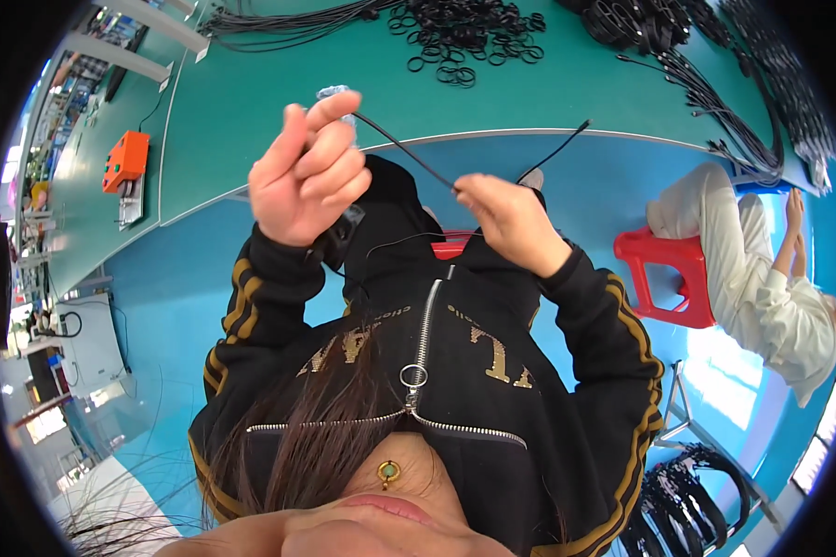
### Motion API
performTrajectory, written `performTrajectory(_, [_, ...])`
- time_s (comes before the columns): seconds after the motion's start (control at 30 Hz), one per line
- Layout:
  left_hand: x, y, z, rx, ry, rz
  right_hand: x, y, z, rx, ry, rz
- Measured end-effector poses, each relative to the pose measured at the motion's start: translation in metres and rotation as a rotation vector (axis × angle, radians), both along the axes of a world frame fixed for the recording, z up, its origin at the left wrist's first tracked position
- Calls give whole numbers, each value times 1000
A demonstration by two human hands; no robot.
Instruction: The person winds a cable into a coil, secures it with a rubber band, and places it on a pile. They then empty a bag of rubber bands onto the table and repeat the process of coiling and securing another cable.
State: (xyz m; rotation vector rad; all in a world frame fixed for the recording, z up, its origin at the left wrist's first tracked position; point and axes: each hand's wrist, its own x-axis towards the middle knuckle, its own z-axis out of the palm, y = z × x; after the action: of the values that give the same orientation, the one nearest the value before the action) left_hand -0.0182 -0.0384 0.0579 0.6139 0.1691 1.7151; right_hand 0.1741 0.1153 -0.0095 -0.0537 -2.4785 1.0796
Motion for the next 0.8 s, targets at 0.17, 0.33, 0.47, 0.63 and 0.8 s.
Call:
performTrajectory(0.17, [0, 18, -32, -349, 459, 364, 18, -26, 37, 194, -328, 270])
performTrajectory(0.33, [22, 19, -61, -312, 861, 261, 1, 3, 78, 225, -148, 329])
performTrajectory(0.47, [31, 5, -43, -272, 486, -270, -37, 34, 61, 138, 49, 193])
performTrajectory(0.63, [17, 10, -31, -243, 270, -250, -29, -1, -14, -321, 111, 69])
performTrajectory(0.8, [16, 21, -46, -338, 339, 246, 15, -31, 27, -128, -350, 206])
